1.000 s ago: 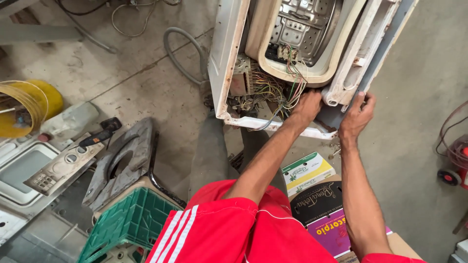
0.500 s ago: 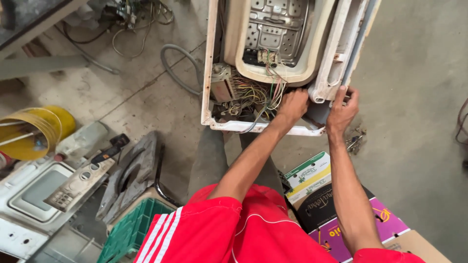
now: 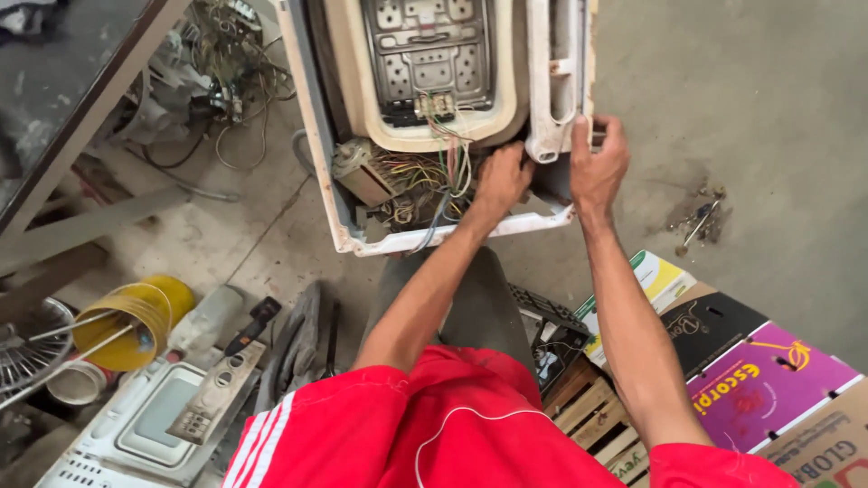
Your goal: Dismantling and repairing the internal wiring and components of an appliance frame using pliers and a screwdriver.
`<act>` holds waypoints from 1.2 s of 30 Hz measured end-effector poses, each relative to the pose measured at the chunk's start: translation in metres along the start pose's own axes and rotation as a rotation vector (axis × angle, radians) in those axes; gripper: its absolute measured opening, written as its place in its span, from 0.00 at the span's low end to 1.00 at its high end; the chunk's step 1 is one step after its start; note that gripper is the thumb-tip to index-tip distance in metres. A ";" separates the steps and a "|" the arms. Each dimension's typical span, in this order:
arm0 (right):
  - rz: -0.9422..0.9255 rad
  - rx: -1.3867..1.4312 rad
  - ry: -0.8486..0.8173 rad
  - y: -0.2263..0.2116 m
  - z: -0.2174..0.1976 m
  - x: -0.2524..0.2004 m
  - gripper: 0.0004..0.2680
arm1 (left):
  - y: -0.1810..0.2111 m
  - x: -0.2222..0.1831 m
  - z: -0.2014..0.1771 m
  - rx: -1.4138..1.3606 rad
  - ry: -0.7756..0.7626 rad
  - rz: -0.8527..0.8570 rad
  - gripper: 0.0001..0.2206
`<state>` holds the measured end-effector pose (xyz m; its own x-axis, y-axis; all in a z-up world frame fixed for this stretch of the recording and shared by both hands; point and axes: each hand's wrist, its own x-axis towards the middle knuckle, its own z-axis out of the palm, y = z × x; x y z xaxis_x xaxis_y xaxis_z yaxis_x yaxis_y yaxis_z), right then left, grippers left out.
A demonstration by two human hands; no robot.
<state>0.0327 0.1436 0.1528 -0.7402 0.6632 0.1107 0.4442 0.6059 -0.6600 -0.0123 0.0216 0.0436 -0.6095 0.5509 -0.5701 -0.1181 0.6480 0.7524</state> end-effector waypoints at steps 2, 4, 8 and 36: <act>0.010 0.026 0.005 -0.001 -0.002 -0.001 0.14 | 0.003 -0.008 -0.007 0.058 -0.016 -0.004 0.14; 0.006 0.020 -0.002 -0.002 -0.004 0.000 0.14 | 0.004 -0.013 -0.011 0.219 -0.043 -0.005 0.13; -0.076 -0.007 0.092 0.017 0.003 -0.001 0.14 | 0.003 -0.039 -0.019 0.253 -0.120 -0.050 0.16; 1.292 0.733 -0.685 0.285 -0.190 -0.566 0.36 | -0.368 -0.525 0.118 -0.062 -0.023 -0.584 0.38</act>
<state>0.6741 0.0246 0.0431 -0.2503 0.1057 -0.9624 0.7376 -0.6230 -0.2603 0.4438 -0.4437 0.0265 -0.4125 0.1236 -0.9025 -0.4755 0.8159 0.3290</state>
